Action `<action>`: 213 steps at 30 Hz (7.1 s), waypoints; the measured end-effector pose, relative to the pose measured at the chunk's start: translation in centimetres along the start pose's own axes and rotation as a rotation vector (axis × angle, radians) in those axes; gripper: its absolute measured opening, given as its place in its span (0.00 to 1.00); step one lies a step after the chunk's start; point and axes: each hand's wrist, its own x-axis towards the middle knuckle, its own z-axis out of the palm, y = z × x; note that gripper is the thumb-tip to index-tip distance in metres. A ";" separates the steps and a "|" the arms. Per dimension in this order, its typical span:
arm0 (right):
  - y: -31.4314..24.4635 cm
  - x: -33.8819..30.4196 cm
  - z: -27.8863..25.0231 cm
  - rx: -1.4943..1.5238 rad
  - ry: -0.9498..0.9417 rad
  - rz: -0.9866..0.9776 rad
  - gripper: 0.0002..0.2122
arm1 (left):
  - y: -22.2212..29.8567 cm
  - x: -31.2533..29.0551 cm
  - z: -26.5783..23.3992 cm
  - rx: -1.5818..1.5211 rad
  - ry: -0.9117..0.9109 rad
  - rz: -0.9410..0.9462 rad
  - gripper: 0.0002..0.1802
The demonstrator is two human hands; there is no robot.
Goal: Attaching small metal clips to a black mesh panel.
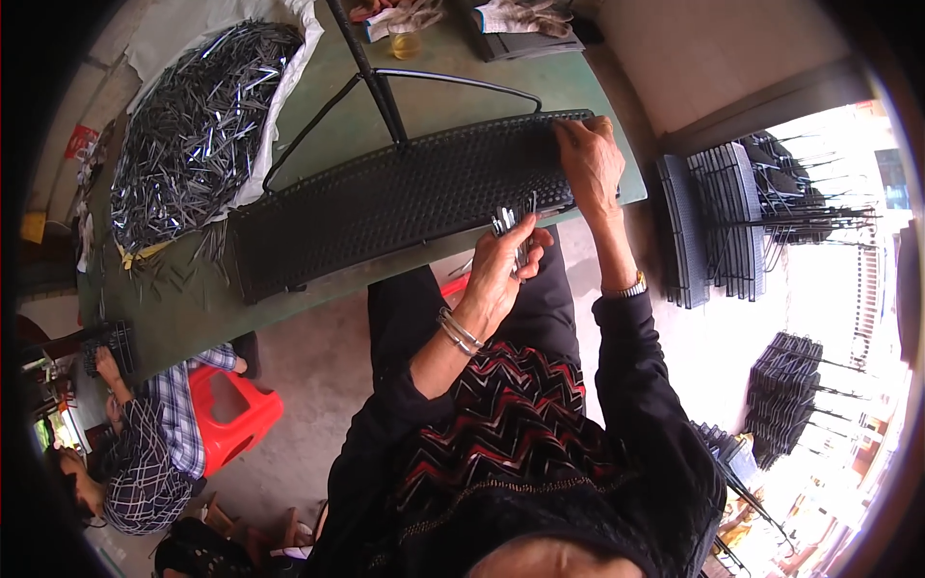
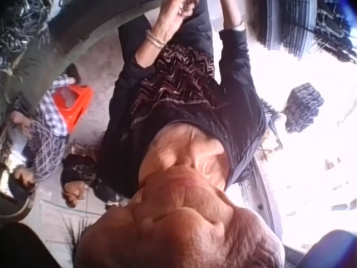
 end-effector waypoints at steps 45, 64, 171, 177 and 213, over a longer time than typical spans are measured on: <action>-0.8 -3.4 -6.9 0.646 -0.222 0.223 0.07 | 0.1 0.1 0.5 0.111 0.115 0.015 0.11; 1.4 0.0 -1.2 0.381 0.086 0.021 0.05 | -0.8 0.7 -0.7 -0.076 0.043 -0.068 0.13; 3.2 -1.6 -4.0 0.483 0.193 0.073 0.05 | -1.1 1.2 -0.6 0.108 -0.037 -0.027 0.14; 3.6 -1.6 -2.0 0.455 0.174 0.055 0.04 | -0.8 1.3 -1.0 0.026 -0.040 -0.135 0.15; 0.9 -6.6 -6.3 0.676 -0.514 0.066 0.11 | -0.7 0.2 0.1 0.117 -0.071 0.020 0.11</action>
